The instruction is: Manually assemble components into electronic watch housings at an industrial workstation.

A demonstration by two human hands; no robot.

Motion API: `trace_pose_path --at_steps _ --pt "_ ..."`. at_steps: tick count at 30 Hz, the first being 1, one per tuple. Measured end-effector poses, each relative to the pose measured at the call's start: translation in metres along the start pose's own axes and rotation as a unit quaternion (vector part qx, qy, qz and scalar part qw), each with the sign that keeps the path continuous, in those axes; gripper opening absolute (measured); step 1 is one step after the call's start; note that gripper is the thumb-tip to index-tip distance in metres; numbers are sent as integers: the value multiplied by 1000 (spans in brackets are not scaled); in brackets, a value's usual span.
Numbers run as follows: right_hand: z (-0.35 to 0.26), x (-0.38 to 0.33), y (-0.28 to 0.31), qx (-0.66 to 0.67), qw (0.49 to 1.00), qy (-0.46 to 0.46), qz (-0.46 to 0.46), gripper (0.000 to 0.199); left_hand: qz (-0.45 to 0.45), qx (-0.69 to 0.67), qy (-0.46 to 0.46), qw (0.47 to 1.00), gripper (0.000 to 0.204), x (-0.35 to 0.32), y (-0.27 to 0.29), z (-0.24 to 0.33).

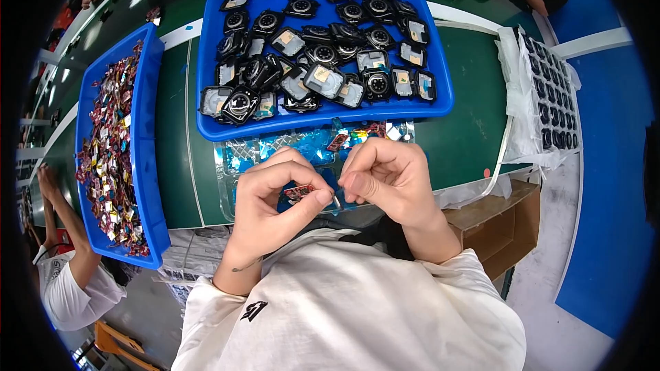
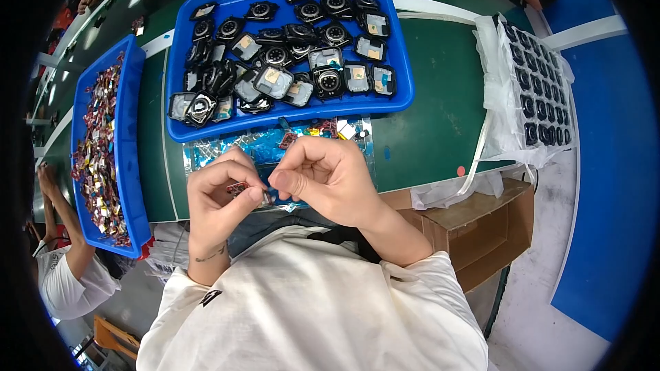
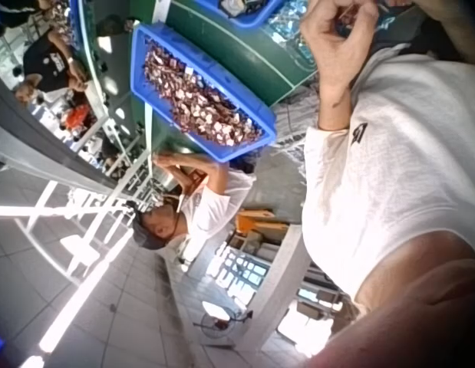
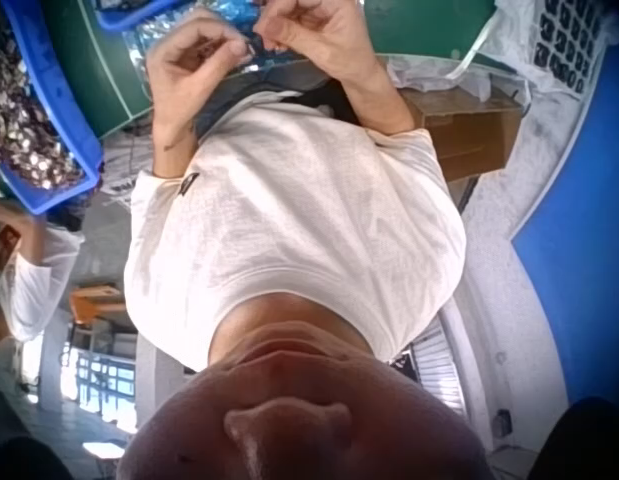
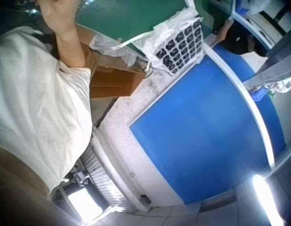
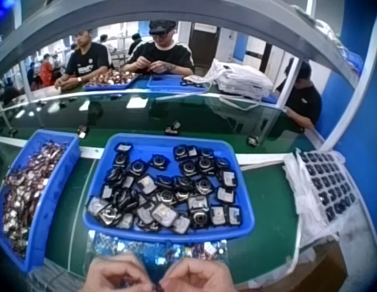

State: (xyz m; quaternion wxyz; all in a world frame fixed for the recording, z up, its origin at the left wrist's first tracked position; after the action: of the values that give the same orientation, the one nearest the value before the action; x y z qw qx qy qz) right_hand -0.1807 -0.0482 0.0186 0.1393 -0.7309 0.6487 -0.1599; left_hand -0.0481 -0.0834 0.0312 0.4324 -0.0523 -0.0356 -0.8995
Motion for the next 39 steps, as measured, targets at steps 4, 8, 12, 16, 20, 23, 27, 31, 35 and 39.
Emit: trace_pose_path --at_steps 4,8,12,16,20,23,27,31,35,39 --pt "-29 2 2 -321 939 125 9 9 35 -115 -30 992 4 -5 12 -2" --pt "-40 8 -10 -436 882 176 -34 15 88 -80 -16 993 6 -7 27 -6" --pt "-53 17 -1 -536 811 230 54 15 74 -58 -33 995 7 -6 26 -5" --pt "-61 41 -6 -677 691 222 123 26 61 -68 -29 995 7 -9 23 -6" --pt "-49 52 3 -703 678 187 101 32 54 -70 -19 996 6 -10 21 -8" --pt "-52 49 6 -676 704 196 90 26 52 -65 -8 997 6 -10 20 -6" --pt "-51 45 19 -505 846 121 120 29 57 -62 -10 996 6 -9 20 -5" --pt "-40 32 15 -178 980 29 89 48 59 -15 -55 997 7 -7 20 3" --pt "-22 20 8 -115 988 27 99 31 159 -24 -100 982 7 -9 23 10" --pt "-11 19 -6 -131 989 11 62 32 208 86 -79 971 8 -3 23 15"
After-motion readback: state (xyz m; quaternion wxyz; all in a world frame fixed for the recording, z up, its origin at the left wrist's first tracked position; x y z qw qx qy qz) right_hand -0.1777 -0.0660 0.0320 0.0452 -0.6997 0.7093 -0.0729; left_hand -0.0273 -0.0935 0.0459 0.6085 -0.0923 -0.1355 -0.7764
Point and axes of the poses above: each hand's wrist, its own x-axis towards the middle knuckle, its own y-axis out of the back of the hand, z = x × y, the point moved 8 cm from there along x, towards the middle knuckle, and after that the axes turned 4 degrees about -z, right-handed, at the moved point
